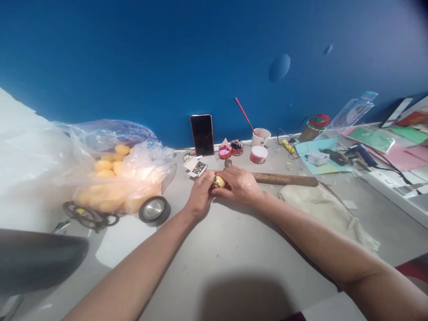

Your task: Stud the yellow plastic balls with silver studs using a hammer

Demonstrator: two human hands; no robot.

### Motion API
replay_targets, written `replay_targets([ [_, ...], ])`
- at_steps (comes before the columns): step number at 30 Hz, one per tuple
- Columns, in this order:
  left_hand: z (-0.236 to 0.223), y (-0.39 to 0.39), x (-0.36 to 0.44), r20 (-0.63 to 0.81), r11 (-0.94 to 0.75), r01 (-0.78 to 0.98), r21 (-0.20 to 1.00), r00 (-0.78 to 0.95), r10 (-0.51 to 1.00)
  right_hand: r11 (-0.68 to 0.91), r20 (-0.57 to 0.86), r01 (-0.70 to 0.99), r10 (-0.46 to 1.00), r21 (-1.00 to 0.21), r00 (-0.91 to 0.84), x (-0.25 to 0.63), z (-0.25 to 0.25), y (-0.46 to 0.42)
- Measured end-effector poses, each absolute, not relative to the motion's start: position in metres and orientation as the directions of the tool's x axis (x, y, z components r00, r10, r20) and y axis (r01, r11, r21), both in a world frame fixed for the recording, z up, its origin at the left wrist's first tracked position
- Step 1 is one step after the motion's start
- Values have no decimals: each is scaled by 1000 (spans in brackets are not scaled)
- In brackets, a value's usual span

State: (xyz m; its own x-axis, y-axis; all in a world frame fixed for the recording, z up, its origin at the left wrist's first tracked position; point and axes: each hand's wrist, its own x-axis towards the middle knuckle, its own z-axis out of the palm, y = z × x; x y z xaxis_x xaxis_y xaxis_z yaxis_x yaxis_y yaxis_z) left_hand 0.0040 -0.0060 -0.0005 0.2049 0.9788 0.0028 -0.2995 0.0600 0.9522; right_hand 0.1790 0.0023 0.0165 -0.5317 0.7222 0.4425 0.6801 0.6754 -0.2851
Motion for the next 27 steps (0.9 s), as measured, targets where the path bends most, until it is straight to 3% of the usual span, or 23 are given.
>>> replay_targets([
  [7,2,-4,5,-16,121,-416,901,248,969,661,431,668,741,-341,-514,178,20,1],
  [17,2,-6,4,-41,135,-364,921,254,966,602,397,730,787,-323,-473,177,20,0],
  [21,5,-5,6,7,78,-381,921,216,976,639,395,677,765,-367,-508,177,22,-2],
  [27,5,-7,6,29,28,-266,964,208,978,649,383,650,760,-396,-525,177,23,-2],
])
